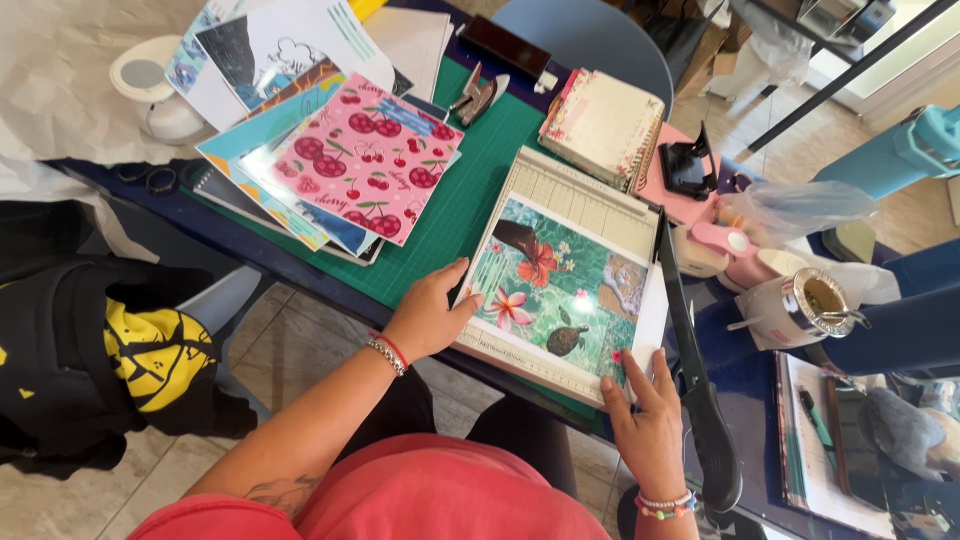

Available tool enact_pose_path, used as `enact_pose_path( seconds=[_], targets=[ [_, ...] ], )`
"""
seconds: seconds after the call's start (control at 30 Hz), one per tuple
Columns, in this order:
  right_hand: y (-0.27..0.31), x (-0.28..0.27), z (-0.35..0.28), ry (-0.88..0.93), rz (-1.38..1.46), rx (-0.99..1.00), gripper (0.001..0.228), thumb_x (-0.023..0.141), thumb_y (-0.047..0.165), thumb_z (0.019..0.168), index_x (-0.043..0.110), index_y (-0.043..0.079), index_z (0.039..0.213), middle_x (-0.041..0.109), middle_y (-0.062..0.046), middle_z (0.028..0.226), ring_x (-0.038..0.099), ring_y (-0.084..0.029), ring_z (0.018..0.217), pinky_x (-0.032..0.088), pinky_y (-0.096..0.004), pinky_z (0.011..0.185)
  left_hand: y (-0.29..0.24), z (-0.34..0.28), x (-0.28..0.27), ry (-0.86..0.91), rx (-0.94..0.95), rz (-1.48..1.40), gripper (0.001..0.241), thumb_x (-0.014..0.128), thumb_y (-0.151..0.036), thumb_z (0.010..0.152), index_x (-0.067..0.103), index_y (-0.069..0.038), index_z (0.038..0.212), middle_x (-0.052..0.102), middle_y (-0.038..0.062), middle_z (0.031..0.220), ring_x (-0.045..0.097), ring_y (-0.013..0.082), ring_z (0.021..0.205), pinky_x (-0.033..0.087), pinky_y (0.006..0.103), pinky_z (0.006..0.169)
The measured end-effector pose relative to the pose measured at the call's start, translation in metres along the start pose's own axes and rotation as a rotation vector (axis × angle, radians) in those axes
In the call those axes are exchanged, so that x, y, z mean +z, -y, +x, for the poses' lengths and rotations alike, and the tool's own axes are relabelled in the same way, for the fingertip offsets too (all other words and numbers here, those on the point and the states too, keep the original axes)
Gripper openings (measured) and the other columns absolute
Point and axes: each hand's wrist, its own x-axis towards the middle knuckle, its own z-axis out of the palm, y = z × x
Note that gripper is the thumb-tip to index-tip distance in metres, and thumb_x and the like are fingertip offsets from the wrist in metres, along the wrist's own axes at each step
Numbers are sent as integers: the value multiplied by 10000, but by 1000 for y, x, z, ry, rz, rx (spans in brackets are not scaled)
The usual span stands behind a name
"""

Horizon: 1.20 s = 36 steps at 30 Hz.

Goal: The person uses a paper cutter to trim printed sheets of paper on a green cutting mat. They align the paper under the cutter's guide, press down the handle to slice, and then remove the cut pieces. The person handles multiple sheets with different designs, including one with cherries and another with a turtle.

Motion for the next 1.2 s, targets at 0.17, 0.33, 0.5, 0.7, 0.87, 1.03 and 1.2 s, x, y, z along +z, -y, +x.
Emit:
enact_pose_path(
  seconds=[0.17,0.33,0.5,0.7,0.87,1.03,1.2],
  targets=[
    [-6,6,0,-25,-13,-20,705,620,475,925,525,80,1502,315,-285,1652,322,-405,1528,364,-515,1142,5,-13,7,-39,61,43,673,534,-379,1005,391,9,1535,436,193,1581,423,324,1464,375,435,1182],
    [-5,7,0,-22,25,-14,660,618,438,938,535,96,1496,293,-275,1665,318,-401,1529,344,-514,1159,10,-12,18,-84,141,136,611,429,-347,1055,385,38,1528,434,213,1579,438,343,1448,408,463,1148],
    [-3,8,-1,-29,26,-25,632,616,418,949,546,94,1488,287,-284,1662,322,-419,1519,326,-519,1171,11,-12,25,-152,204,194,562,395,-296,1063,428,69,1490,473,247,1541,484,364,1410,446,473,1109],
    [-8,14,-3,-66,-59,-58,600,613,418,962,564,127,1484,307,-319,1645,339,-458,1498,331,-555,1145,5,-14,23,-170,133,98,539,419,-272,1045,463,38,1484,497,218,1530,489,326,1419,452,433,1122],
    [-4,12,-2,-56,-33,-42,614,618,422,955,559,115,1483,290,-313,1655,326,-439,1516,345,-537,1150,7,-14,25,-184,137,105,546,424,-288,1046,463,30,1488,508,203,1527,500,312,1412,460,425,1113],
    [2,8,-1,-34,-33,5,635,612,455,943,558,129,1486,303,-272,1662,336,-413,1518,397,-541,1107,9,-12,24,-187,157,130,542,432,-280,1040,475,31,1482,511,205,1525,508,313,1405,464,435,1101],
    [3,7,-1,-36,-31,18,644,638,444,927,562,127,1482,309,-255,1669,354,-403,1514,445,-521,1059,4,-13,19,-166,167,246,555,416,-305,1043,478,38,1475,494,212,1537,513,326,1395,491,468,1053]
  ],
)
